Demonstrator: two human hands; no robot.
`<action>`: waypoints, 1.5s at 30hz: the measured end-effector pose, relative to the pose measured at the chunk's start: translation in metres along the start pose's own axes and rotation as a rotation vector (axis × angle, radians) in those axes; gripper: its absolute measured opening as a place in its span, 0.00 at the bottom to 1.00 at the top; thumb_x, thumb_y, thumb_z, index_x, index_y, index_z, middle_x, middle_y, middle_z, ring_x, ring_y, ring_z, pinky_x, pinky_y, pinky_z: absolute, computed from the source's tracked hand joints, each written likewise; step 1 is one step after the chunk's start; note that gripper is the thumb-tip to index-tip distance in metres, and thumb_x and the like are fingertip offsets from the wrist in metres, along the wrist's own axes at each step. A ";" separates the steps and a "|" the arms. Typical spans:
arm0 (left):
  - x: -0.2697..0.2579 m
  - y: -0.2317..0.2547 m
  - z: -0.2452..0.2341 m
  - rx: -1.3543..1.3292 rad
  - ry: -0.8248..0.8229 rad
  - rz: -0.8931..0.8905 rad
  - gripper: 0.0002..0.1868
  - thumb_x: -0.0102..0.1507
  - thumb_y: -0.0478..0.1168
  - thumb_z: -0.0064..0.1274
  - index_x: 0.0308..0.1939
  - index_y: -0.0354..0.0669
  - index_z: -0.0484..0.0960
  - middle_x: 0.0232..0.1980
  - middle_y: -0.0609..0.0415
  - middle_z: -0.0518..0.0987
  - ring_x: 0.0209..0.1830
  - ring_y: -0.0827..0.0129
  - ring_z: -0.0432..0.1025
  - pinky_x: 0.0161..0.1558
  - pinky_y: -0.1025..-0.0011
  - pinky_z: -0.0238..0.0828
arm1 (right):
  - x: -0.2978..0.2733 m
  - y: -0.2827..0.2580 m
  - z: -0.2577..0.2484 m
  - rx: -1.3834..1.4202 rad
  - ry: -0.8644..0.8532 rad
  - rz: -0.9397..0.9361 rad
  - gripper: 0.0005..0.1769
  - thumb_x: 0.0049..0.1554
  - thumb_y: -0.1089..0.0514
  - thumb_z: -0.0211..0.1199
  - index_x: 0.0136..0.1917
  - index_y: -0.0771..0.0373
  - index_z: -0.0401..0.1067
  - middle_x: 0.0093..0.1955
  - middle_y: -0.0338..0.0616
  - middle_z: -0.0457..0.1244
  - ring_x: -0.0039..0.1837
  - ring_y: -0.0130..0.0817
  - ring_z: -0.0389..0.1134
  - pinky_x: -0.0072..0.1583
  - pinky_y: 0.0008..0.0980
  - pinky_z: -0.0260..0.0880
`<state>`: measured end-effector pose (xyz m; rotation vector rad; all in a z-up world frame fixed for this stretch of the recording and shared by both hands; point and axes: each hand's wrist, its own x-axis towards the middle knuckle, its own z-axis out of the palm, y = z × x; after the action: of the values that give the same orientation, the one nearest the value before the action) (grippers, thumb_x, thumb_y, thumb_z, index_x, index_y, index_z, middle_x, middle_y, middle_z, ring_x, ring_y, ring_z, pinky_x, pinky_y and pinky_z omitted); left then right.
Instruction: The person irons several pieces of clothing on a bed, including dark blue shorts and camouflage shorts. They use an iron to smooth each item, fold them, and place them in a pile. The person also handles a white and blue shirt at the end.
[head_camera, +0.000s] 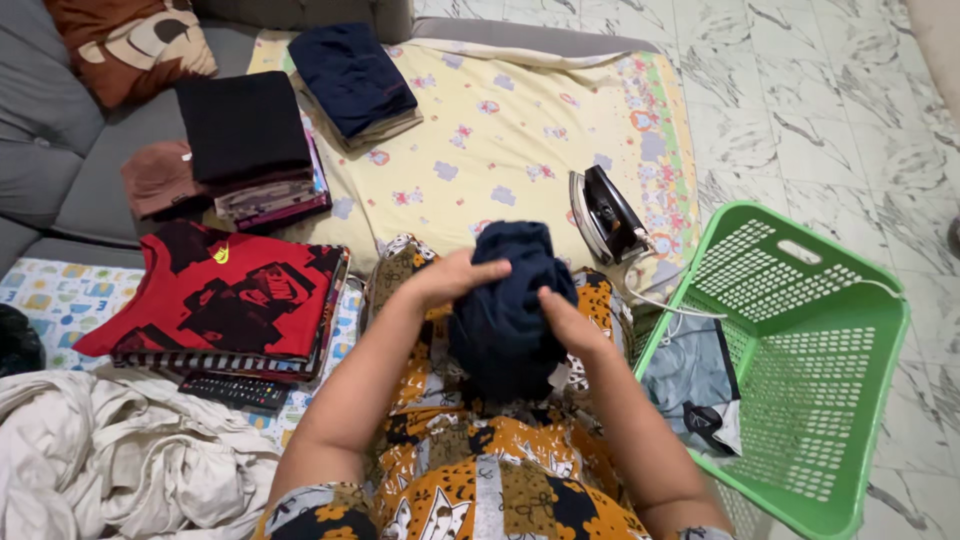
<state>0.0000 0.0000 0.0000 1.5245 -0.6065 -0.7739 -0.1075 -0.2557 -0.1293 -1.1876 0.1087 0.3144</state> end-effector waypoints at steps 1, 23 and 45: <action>0.006 0.011 -0.007 0.101 0.184 -0.033 0.55 0.59 0.62 0.67 0.78 0.31 0.61 0.77 0.38 0.70 0.78 0.51 0.63 0.77 0.60 0.54 | -0.011 -0.032 0.014 -0.090 -0.105 -0.054 0.38 0.61 0.44 0.62 0.77 0.66 0.61 0.75 0.44 0.60 0.73 0.30 0.59 0.73 0.31 0.58; 0.056 -0.052 0.080 -0.344 0.885 0.060 0.47 0.71 0.46 0.52 0.80 0.50 0.32 0.79 0.43 0.52 0.72 0.54 0.55 0.66 0.60 0.58 | -0.050 -0.200 0.150 0.520 0.284 -0.415 0.19 0.65 0.58 0.62 0.61 0.77 0.71 0.59 0.54 0.68 0.59 0.42 0.72 0.62 0.40 0.73; -0.023 0.005 -0.059 0.507 0.848 0.035 0.34 0.58 0.35 0.52 0.68 0.58 0.68 0.50 0.36 0.82 0.51 0.50 0.77 0.52 0.59 0.73 | -0.084 -0.096 -0.027 -1.347 1.167 -0.468 0.22 0.51 0.62 0.71 0.60 0.62 0.75 0.62 0.59 0.61 0.65 0.53 0.60 0.65 0.50 0.61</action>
<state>0.0308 0.0547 0.0085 2.0968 -0.1795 0.1162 -0.1570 -0.3281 -0.0322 -2.5422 0.6914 -0.9282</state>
